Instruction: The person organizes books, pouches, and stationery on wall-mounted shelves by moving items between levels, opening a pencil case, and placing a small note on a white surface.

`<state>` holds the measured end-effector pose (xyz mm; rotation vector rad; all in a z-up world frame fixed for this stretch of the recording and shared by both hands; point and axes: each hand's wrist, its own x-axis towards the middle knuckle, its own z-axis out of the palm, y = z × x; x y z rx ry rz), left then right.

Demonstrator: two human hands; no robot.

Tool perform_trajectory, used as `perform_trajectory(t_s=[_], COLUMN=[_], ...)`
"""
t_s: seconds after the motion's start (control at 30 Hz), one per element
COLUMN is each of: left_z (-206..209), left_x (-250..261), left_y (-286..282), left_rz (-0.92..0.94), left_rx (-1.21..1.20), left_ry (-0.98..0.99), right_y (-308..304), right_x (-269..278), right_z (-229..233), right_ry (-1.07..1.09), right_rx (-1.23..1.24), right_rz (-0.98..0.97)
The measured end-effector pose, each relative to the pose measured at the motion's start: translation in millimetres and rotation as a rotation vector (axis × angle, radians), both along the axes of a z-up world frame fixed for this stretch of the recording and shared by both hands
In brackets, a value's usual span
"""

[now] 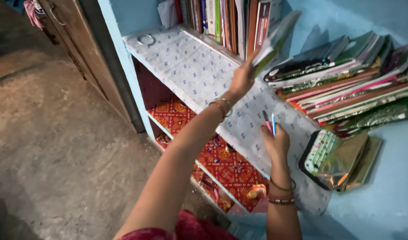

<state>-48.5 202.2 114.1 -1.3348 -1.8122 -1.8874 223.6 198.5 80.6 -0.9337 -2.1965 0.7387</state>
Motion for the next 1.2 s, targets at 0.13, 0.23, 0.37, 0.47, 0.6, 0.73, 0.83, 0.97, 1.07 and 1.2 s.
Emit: perform_trajectory(t_s=[0.13,0.23,0.37,0.47,0.6,0.73,0.83,0.97,1.07,1.2], left_z=[-25.9,-38.6,-68.9,-82.4,-93.4,-99.5,-90.1,-78.1,-75.8,-61.8], left_x=[-14.3,-14.5,-5.8,-7.0,-20.7,-17.4,-1.5,15.5,32.4,54.7], left_y=[76.5,127.4,151.6,154.1,152.9,139.1,105.0,33.0,-36.6,-111.1], left_rz=[-0.034,-0.434,-0.137,-0.084,-0.180,-0.175,-0.124,-0.014,0.070,0.210], left_rx=[-0.060,0.173,-0.172,-0.255,-0.146,-0.132,-0.337,-0.611,-0.862,-0.856], left_ry=[-0.012,-0.404,0.005,0.126,0.161,0.168,-0.065,0.049,0.228,0.312], right_y=[2.0,-9.6,-23.6,-28.1,-26.8,-23.6,-18.8,-12.7,-12.5,-14.0], right_x=[-0.6,1.0,3.0,1.0,1.7,0.8,3.3,1.0,1.4,0.0], right_z=[2.1,8.9,21.7,26.3,27.8,24.4,16.1,10.2,9.6,11.9], right_ry=[-0.100,-0.058,-0.067,-0.106,-0.125,-0.159,-0.105,-0.092,-0.081,-0.072], right_rx=[0.024,0.066,0.126,0.126,0.131,0.142,0.172,0.219,0.205,0.171], right_rz=[-0.033,-0.043,-0.042,-0.063,-0.062,-0.072,-0.037,-0.037,-0.038,-0.020])
